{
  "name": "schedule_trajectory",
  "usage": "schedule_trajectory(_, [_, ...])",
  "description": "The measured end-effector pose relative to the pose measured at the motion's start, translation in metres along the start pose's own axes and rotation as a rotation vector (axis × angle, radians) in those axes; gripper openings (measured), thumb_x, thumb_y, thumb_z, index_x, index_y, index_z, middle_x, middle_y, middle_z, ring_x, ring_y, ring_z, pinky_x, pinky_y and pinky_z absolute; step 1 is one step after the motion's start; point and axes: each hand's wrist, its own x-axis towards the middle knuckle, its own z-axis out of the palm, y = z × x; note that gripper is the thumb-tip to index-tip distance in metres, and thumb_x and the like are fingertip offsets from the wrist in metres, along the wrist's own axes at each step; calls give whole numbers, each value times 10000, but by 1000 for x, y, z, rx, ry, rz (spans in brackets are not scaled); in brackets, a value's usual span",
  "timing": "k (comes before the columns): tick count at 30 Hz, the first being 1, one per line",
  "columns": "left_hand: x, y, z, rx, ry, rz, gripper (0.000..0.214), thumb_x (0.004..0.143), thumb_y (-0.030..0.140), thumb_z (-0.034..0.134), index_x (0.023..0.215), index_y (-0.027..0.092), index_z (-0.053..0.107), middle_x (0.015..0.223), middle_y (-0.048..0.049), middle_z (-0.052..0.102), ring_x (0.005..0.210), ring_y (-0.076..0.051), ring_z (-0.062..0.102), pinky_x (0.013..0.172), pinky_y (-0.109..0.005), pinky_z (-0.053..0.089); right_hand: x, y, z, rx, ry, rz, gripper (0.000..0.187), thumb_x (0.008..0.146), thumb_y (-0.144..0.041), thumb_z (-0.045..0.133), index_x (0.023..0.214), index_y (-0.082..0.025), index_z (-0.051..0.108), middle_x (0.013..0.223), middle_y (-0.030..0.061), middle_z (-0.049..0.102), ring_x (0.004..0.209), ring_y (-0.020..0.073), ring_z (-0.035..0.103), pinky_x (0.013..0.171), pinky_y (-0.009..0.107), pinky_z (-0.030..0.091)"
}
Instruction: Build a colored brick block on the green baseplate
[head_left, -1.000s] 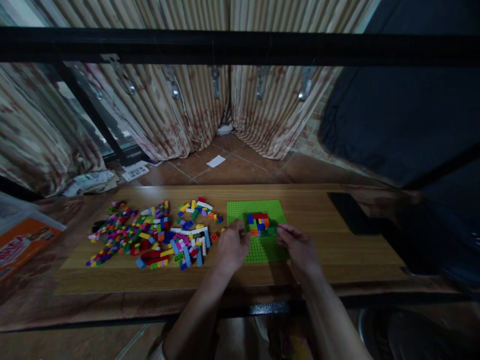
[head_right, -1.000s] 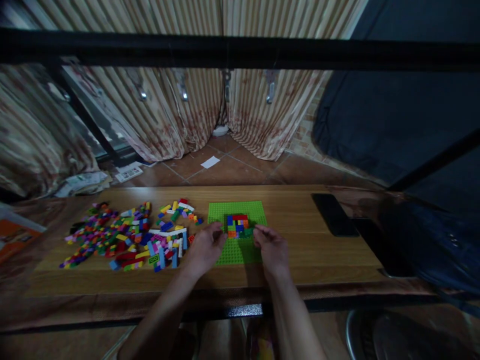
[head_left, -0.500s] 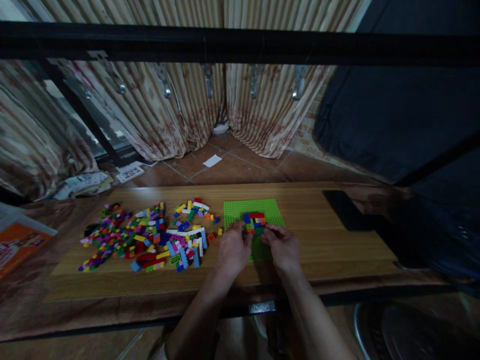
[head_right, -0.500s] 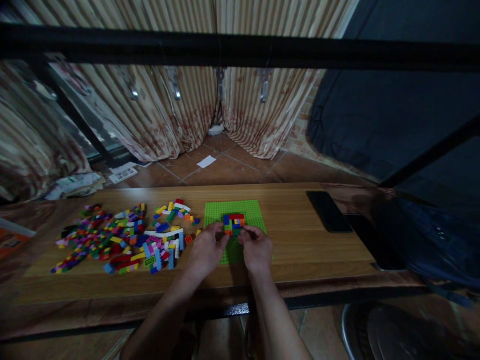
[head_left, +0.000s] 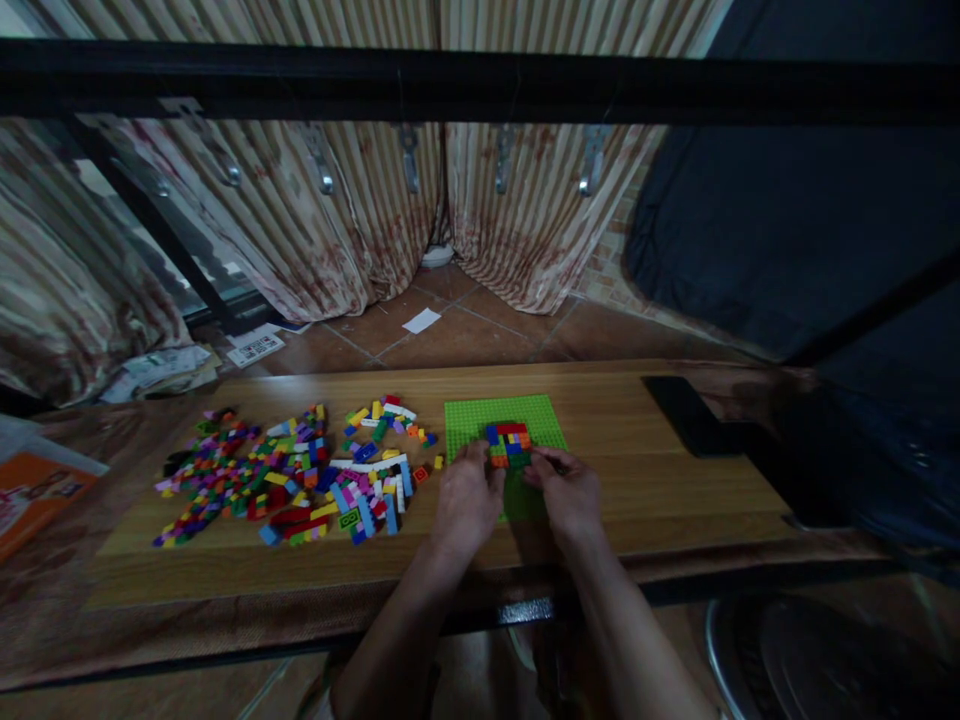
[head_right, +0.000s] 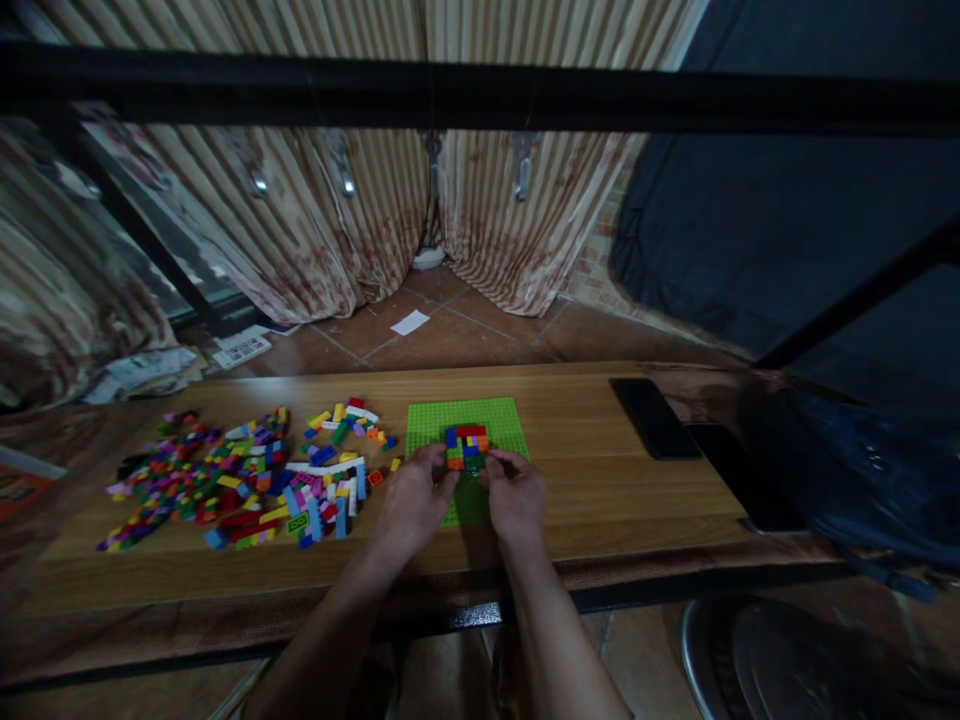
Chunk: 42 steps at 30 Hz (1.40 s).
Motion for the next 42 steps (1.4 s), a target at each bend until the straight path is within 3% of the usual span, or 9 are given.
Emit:
schedule_trajectory(7, [-3, 0, -4, -2, 18, 24, 331, 867, 211, 546, 1192, 153, 571, 1064, -111, 677, 891, -189, 661, 807, -310, 498, 5, -10, -14, 118, 126, 81, 298, 562, -378, 752, 733, -150, 666, 599, -24, 618, 469, 81, 548, 429, 203, 486])
schedule_trajectory(14, [-7, 2, -5, 115, 105, 162, 252, 875, 173, 513, 1084, 213, 648, 1040, -61, 657, 850, -176, 638, 774, -290, 484, 5, -6, -12, 40, 81, 43, 273, 606, -369, 710, 772, -154, 682, 618, -17, 622, 490, 92, 551, 460, 224, 496])
schedule_trajectory(20, [-6, 4, 0, 114, 117, 260, 231, 883, 150, 494, 981, 236, 684, 995, -33, 644, 847, -156, 626, 758, -255, 480, 6, -2, -15, -135, 12, -45, 246, 656, -332, 660, 830, -168, 719, 678, 26, 681, 564, 156, 600, 531, 285, 508])
schedule_trajectory(26, [-5, 6, -1, 69, 126, 217, 240, 867, 157, 518, 1035, 221, 676, 1003, -45, 658, 847, -170, 637, 769, -276, 489, 0, -7, -16, -488, -71, -282, 266, 747, -280, 573, 944, -174, 716, 900, 81, 704, 762, 202, 646, 746, 357, 515])
schedule_trajectory(33, [-4, 3, -17, -95, 129, 121, 219, 834, 146, 559, 1006, 195, 684, 996, -53, 668, 781, -150, 633, 748, -270, 493, -5, -11, -11, -756, -153, -450, 275, 730, -208, 595, 983, -172, 698, 950, 77, 648, 695, 170, 599, 741, 343, 494])
schedule_trajectory(42, [1, -12, -35, -186, 244, 82, 207, 831, 155, 552, 980, 166, 695, 942, -60, 672, 730, -137, 619, 737, -270, 493, -13, -11, -26, -785, -179, -484, 235, 764, -375, 633, 879, -175, 677, 906, 82, 674, 748, 214, 617, 718, 354, 474])
